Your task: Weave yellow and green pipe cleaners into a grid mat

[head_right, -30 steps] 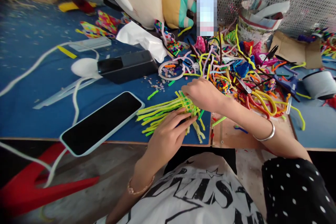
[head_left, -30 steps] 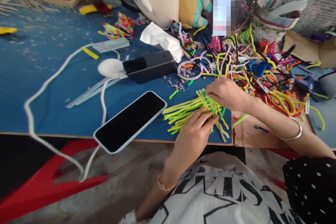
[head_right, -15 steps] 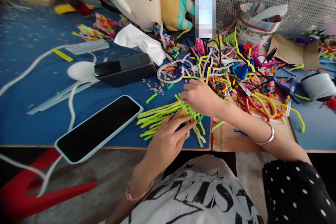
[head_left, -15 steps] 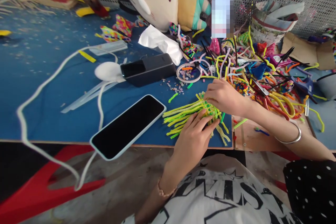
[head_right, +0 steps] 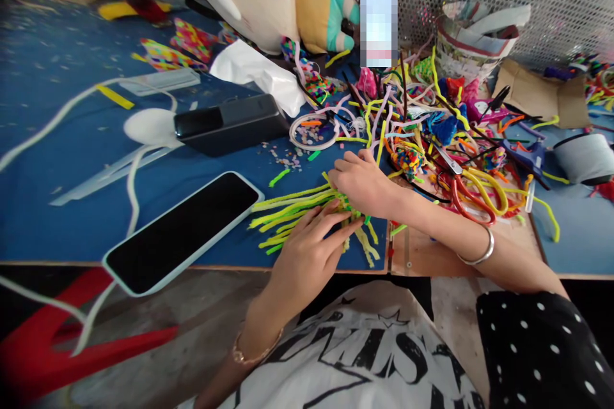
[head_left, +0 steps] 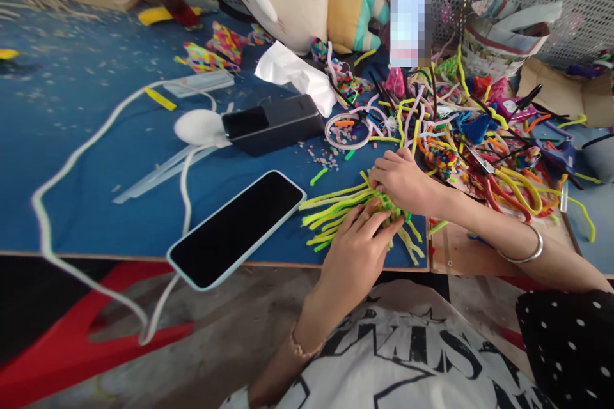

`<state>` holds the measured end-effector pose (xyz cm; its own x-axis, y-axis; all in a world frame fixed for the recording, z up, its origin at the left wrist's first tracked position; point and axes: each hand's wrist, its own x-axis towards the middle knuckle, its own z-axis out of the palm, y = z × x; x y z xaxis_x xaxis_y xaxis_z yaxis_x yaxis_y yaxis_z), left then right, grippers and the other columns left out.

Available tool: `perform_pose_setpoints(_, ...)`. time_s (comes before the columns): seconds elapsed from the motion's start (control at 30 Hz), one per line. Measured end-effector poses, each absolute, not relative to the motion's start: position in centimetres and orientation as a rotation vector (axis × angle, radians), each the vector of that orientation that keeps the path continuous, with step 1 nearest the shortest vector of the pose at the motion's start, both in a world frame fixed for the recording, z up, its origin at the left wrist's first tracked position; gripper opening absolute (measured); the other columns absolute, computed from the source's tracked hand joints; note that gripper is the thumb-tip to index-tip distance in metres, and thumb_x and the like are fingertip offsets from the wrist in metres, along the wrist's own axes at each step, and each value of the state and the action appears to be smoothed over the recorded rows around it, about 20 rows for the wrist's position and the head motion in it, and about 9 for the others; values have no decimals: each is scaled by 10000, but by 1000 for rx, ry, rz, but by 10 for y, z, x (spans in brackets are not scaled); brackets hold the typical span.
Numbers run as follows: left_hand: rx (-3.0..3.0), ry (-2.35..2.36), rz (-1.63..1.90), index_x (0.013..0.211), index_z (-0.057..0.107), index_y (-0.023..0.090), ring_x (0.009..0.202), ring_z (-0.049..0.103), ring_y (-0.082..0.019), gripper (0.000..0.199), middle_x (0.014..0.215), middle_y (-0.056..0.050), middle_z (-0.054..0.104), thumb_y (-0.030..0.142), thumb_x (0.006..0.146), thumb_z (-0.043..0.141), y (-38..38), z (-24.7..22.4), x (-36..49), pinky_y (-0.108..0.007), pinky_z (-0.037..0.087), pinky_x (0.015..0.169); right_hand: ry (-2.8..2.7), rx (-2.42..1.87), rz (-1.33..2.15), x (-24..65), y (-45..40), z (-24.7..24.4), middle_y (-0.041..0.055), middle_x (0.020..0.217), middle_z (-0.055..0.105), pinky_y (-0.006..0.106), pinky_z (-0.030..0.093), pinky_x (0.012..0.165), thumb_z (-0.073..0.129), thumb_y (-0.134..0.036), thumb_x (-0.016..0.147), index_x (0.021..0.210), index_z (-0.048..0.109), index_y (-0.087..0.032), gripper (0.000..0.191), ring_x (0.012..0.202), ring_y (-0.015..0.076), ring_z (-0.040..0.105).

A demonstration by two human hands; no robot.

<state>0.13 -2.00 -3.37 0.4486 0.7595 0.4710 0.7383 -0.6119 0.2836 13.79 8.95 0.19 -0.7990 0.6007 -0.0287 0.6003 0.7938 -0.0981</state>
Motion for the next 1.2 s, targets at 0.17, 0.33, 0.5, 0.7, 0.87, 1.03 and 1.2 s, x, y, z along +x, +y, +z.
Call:
perform_pose_setpoints(0.17,2640,1369,874,1119,658,198,1114,623,-261,363,1026,-67,690,33,866,455,-20,-35,1,-442,543,929,-2887,-992,-24,140,87,-1,61,836,626,339,205,794,412,-65,885,872,618,-156,225,835,201,421)
perform_pose_setpoints(0.33,2636,1362,884,1113,662,193,1109,623,-271,353,1020,-71,686,39,868,462,-19,-35,0,-450,545,924,-2856,-1000,-156,143,85,-6,53,809,619,340,211,804,417,-99,907,836,629,-173,236,822,203,422)
perform_pose_setpoints(0.5,2623,1351,898,1127,656,171,1110,621,-283,345,1015,-79,684,34,868,474,-19,-35,0,-450,544,918,-2865,-996,-233,143,83,-6,61,824,624,344,215,825,434,-95,902,858,633,-170,217,845,214,431)
perform_pose_setpoints(0.7,2606,1361,885,1129,646,200,1122,613,-265,362,1027,-73,679,32,872,455,-20,-34,0,-448,540,928,-2880,-990,-237,143,82,-5,72,857,629,342,223,839,448,-76,890,887,628,-165,200,867,222,443)
perform_pose_setpoints(0.87,2523,1387,862,1255,556,183,1185,585,-264,406,1139,-115,647,46,904,402,-20,-32,1,-442,541,945,-2897,-1018,-150,142,83,-5,85,862,631,339,226,828,450,-81,884,877,625,-154,189,861,221,453)
perform_pose_setpoints(1.03,2492,1559,836,1368,386,60,1317,474,-316,423,1361,-239,525,174,961,385,-18,-40,3,-480,504,1007,-2923,-1083,57,144,85,2,76,854,632,324,230,782,439,-48,853,924,605,-145,205,828,209,468)
perform_pose_setpoints(1.2,2563,1620,748,1313,448,39,1287,502,-349,389,1333,-255,554,182,958,379,-15,-40,7,-541,467,1023,-2897,-1251,-23,145,81,11,105,921,623,331,228,767,412,-36,845,972,597,-132,244,842,217,480)
